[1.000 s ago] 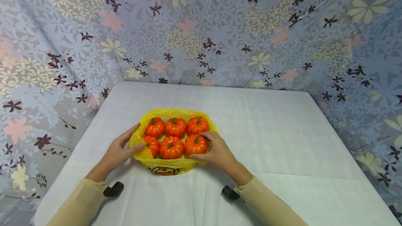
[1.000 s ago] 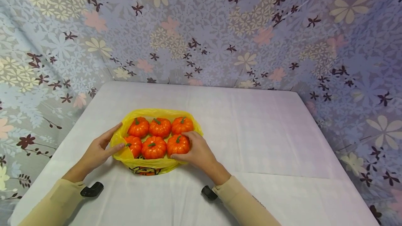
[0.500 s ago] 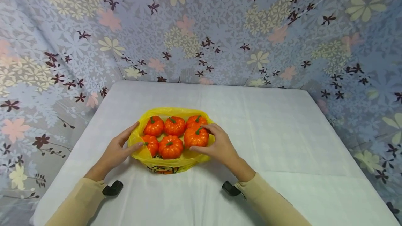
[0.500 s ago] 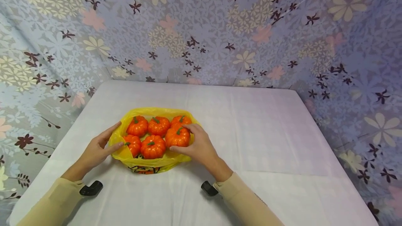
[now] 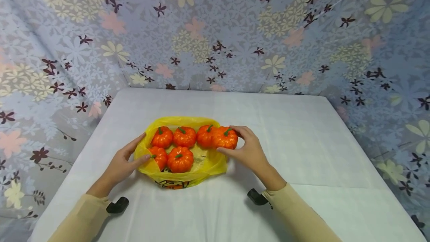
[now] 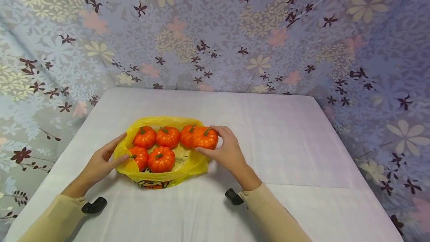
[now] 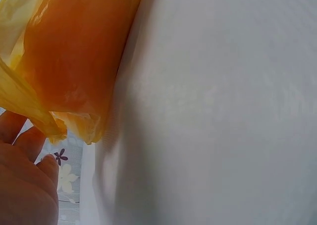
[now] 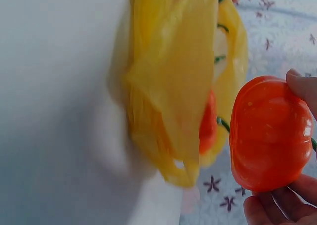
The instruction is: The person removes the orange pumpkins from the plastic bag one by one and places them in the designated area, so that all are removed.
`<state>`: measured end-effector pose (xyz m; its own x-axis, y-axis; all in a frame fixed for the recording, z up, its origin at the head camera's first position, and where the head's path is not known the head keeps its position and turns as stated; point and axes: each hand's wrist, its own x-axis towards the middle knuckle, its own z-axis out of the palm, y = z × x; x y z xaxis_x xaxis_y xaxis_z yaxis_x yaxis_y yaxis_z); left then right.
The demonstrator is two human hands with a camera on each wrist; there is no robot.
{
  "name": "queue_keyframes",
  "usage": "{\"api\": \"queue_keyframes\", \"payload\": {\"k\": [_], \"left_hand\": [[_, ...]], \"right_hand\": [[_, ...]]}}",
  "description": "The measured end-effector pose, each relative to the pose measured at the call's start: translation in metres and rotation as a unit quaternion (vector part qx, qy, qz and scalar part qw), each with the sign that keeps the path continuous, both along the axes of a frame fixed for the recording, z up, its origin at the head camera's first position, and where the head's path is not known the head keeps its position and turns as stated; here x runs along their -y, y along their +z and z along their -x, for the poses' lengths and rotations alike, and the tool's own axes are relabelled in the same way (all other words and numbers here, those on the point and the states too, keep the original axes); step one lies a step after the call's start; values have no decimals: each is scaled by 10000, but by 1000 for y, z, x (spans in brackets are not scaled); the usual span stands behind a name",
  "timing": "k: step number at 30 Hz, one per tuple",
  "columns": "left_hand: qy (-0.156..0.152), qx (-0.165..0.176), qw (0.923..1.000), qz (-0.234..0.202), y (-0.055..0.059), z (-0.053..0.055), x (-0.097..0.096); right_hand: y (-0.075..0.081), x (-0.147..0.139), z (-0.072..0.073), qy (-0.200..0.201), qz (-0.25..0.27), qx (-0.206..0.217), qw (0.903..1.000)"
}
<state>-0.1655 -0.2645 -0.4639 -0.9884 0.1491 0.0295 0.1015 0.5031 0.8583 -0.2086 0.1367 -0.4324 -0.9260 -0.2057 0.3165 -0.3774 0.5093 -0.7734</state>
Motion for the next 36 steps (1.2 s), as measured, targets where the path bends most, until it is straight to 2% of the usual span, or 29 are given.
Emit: {"api": "queue_keyframes", "payload": {"k": [6,13,22,29,36], "left_hand": [[-93,-168,9997,-122,-1,1,-1],[21,-202,9998,-40,-2,-5,0],[31,-183,9998,74,-3,-2,-3],[-70,-323,9994,-64,-1,-4,-2],[-28,-269,9996,10,1,-5,-4]], "right_hand": [[5,-26,2,-325,-18,-2,9995],[4,-43,2,-511,10,67,9987],[1,-72,3,-849,-113,38,9963],[-4,-94,4,-1121,-220,289,9930],[-9,-118,8,-1302,-375,332,9902]]}}
